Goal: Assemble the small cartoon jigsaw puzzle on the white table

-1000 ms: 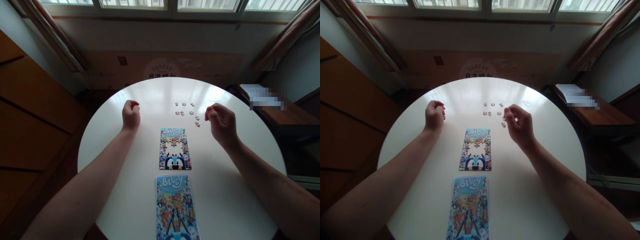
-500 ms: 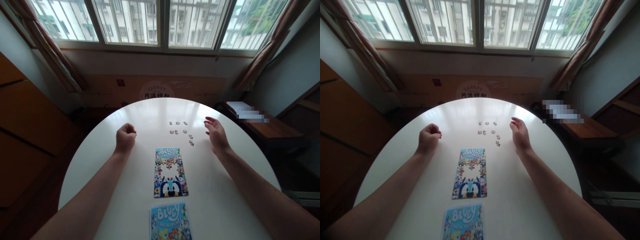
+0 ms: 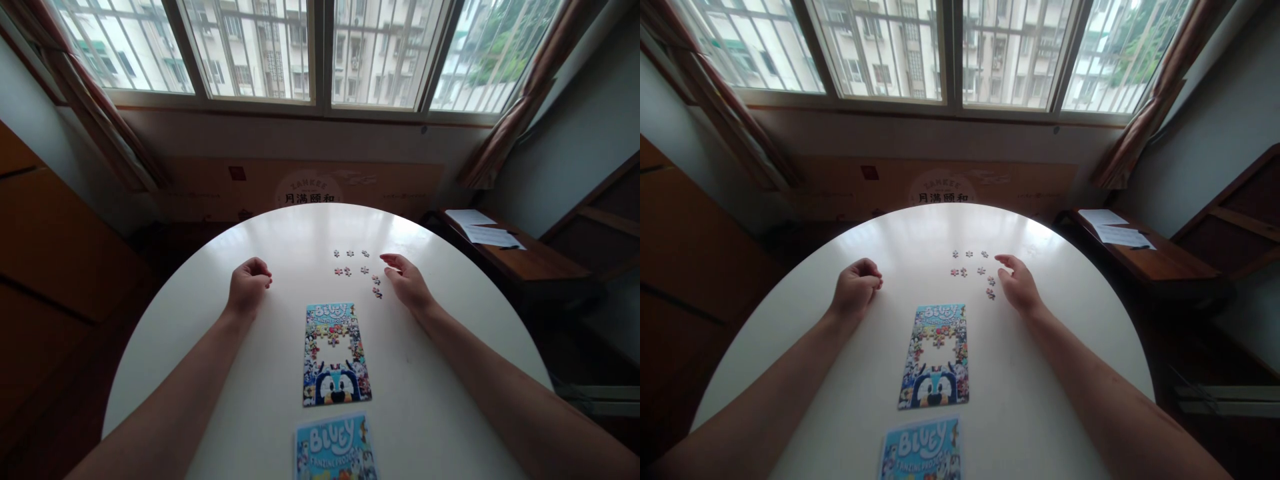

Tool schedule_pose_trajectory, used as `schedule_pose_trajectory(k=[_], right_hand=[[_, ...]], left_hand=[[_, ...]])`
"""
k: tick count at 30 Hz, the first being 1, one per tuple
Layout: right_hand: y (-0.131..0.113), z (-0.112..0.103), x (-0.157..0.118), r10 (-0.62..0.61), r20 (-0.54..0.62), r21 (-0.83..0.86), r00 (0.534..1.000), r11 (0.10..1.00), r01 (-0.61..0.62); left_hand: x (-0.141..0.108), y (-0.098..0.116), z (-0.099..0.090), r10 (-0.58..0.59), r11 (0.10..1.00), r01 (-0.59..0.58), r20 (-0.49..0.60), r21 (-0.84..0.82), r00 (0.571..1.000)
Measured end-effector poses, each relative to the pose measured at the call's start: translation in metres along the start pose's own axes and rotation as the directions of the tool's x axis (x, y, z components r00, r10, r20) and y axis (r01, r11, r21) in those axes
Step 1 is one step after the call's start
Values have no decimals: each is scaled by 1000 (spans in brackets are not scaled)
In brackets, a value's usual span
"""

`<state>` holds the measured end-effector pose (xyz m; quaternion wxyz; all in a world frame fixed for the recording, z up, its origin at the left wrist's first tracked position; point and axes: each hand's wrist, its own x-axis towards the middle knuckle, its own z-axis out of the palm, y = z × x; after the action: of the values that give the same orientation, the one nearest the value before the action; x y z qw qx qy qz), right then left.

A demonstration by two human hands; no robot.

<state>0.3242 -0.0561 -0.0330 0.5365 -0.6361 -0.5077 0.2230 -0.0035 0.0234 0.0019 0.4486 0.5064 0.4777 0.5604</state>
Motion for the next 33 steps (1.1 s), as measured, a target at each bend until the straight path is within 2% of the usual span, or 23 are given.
schedule_pose_trajectory(k=[3, 9, 16, 21, 25, 28, 33], right_hand=[[5, 3, 2, -28, 2, -12, 1000, 1000, 28], [7, 1, 3, -52, -32, -26, 998, 998, 51], [13, -3, 5, -72, -71, -56, 995, 996, 68], [18, -4, 8, -109, -96, -41, 989, 994, 106], [20, -3, 9, -104, -95, -53, 990, 994, 100], [21, -3, 9, -97, -99, -51, 990, 994, 93], [22, -6, 10, -60, -112, -66, 992, 996, 52]], left_hand=[[1, -6, -1, 56, 989, -53, -22, 140, 998], [7, -15, -3, 139, 946, -106, -87, 308, 987], [13, -26, 3, 312, 816, -229, -70, 531, 948], [10, -21, 12, 234, 621, -176, 34, 764, 972], [4, -19, 24, 75, 428, -106, 82, 898, 994], [1, -20, 30, -33, 291, -123, 138, 949, 990], [-2, -14, 35, -9, 129, -203, 206, 971, 979]])
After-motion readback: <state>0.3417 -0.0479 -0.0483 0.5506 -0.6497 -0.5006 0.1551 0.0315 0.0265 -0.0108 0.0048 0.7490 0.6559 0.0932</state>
